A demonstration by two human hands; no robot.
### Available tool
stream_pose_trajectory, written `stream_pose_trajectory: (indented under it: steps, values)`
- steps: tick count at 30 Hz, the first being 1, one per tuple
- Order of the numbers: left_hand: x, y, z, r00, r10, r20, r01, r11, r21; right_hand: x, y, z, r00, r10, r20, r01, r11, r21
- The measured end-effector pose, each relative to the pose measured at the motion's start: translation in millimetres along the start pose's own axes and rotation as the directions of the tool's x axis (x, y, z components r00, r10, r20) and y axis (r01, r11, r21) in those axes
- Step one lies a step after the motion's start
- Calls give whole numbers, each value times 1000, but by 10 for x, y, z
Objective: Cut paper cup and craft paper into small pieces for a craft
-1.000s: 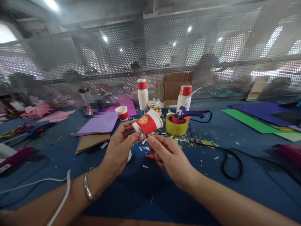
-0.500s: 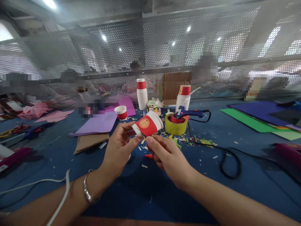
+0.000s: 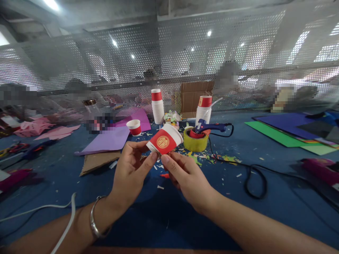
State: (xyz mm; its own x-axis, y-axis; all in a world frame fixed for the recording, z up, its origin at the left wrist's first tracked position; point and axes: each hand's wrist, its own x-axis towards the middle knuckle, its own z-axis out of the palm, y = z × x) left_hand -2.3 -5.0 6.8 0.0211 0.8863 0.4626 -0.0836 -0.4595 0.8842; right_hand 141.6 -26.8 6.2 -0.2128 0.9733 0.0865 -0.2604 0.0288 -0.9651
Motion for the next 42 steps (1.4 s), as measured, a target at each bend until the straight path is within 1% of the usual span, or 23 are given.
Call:
stream_pose_trajectory:
  steps: [4,8,14,17,19,22,24,33,35,37,40,42]
  values:
    - [-33,3,13,1000,27,-3,-27,1000,-1,-15,13,-3,1000,-26,-7,26,1000,-10]
    - [-64,7,8,999,41,26,-41,999,-7,-24,1,-7,998,-58,2,58,997,-60]
    - [-93,21,-9,990,129,53,-130,991,33,-40,8,-48,996,-82,30,85,987,-134]
    - [-95,9,-21,983,175,61,-179,981,74,-44,13,-62,993,-113,25,115,980,-161]
    - [-87,-2,-34,976,208,59,-214,968,129,-44,12,-67,992,-125,22,127,976,-175]
    - [-60,-14,-60,957,284,54,-288,929,233,-43,14,-74,990,-134,43,140,971,-194]
    - [-39,-15,-77,943,328,57,-331,904,271,-42,19,-80,988,-142,58,151,967,-205]
    - [-17,0,-117,923,367,113,-383,863,330,-42,27,-78,985,-163,48,170,960,-222]
    - [-6,7,-119,930,352,104,-367,878,308,-39,19,-75,986,-163,47,169,962,-216]
    - [17,18,-110,957,280,79,-291,930,222,-33,7,-72,986,-162,40,167,962,-217]
    - [64,33,-82,995,89,43,-91,995,49,-20,-14,-66,986,-163,25,164,959,-229]
    - [92,33,-68,997,-52,51,54,998,-35,-13,-26,-64,988,-155,16,155,961,-231]
